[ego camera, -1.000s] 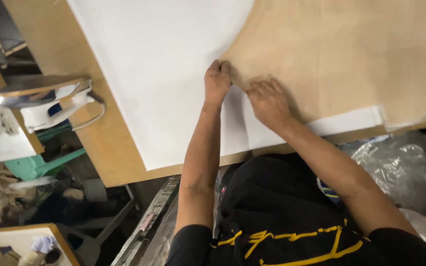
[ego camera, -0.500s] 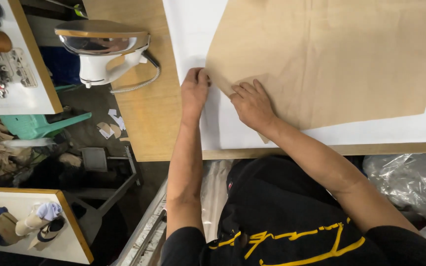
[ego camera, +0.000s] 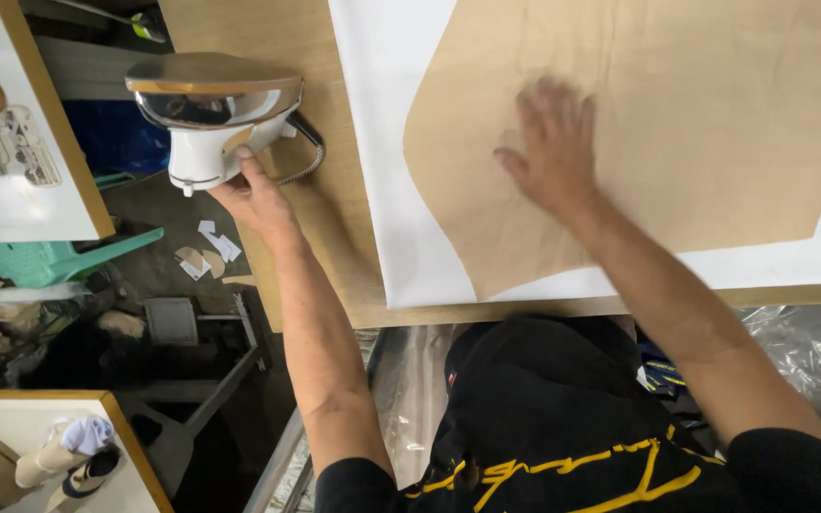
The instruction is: The person irons a piece of beige fabric on a white-covered table using a steam iron. They repeatedly smooth the fabric, iron it, lift it to check the result, and reposition it for further ironing.
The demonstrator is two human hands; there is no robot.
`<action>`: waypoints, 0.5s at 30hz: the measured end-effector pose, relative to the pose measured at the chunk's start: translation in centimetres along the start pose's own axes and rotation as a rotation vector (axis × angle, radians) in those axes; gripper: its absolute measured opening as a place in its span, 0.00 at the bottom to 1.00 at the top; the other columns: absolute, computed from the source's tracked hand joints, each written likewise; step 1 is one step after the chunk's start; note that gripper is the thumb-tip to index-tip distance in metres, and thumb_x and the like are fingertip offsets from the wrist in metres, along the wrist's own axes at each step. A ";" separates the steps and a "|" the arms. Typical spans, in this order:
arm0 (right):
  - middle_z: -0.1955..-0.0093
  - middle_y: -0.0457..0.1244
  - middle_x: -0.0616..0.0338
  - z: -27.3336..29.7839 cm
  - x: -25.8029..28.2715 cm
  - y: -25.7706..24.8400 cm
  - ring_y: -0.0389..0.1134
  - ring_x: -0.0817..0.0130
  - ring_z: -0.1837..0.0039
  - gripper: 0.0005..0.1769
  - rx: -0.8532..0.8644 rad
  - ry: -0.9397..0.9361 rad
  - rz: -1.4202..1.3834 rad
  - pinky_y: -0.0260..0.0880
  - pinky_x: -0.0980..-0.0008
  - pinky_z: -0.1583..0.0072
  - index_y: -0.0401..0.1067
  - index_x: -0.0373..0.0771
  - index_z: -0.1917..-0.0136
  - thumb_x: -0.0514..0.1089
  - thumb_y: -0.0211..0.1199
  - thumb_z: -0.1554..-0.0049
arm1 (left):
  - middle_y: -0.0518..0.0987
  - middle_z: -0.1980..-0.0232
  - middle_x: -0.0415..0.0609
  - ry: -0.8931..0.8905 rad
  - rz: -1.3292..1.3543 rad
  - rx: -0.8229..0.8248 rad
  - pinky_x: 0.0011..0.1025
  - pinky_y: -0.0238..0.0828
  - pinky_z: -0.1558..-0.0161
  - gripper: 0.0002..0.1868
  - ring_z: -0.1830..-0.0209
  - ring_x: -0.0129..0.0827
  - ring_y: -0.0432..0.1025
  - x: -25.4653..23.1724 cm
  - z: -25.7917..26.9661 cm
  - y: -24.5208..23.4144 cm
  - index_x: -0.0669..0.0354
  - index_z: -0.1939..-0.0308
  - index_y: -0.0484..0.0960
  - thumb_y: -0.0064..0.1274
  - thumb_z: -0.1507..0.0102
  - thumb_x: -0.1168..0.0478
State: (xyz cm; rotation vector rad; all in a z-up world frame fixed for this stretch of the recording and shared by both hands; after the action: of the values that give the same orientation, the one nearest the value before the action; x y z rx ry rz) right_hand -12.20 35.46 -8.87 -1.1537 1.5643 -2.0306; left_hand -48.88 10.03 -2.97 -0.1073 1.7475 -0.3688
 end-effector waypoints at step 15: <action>0.16 0.39 0.28 -7.8 0.2 -3.7 0.36 0.25 0.19 0.51 0.138 -0.010 -0.039 0.24 0.22 0.27 0.43 0.32 0.15 0.62 0.61 0.37 | 0.78 0.71 0.51 0.289 -0.897 0.313 0.44 0.65 0.75 0.18 0.76 0.46 0.72 -15.7 2.0 -4.2 0.62 0.61 0.73 0.52 0.32 0.49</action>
State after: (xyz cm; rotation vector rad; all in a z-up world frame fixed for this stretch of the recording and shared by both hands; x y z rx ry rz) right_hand -17.52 41.65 -5.93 -1.1489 1.3828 -2.1175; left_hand -44.20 9.93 12.71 -0.6451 1.8166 -1.3557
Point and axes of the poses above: each hand's wrist, its own z-axis away from the middle knuckle, its own y-axis out of the palm, x = y × z, the point moved 9 cm from there along -z, towards the middle knuckle
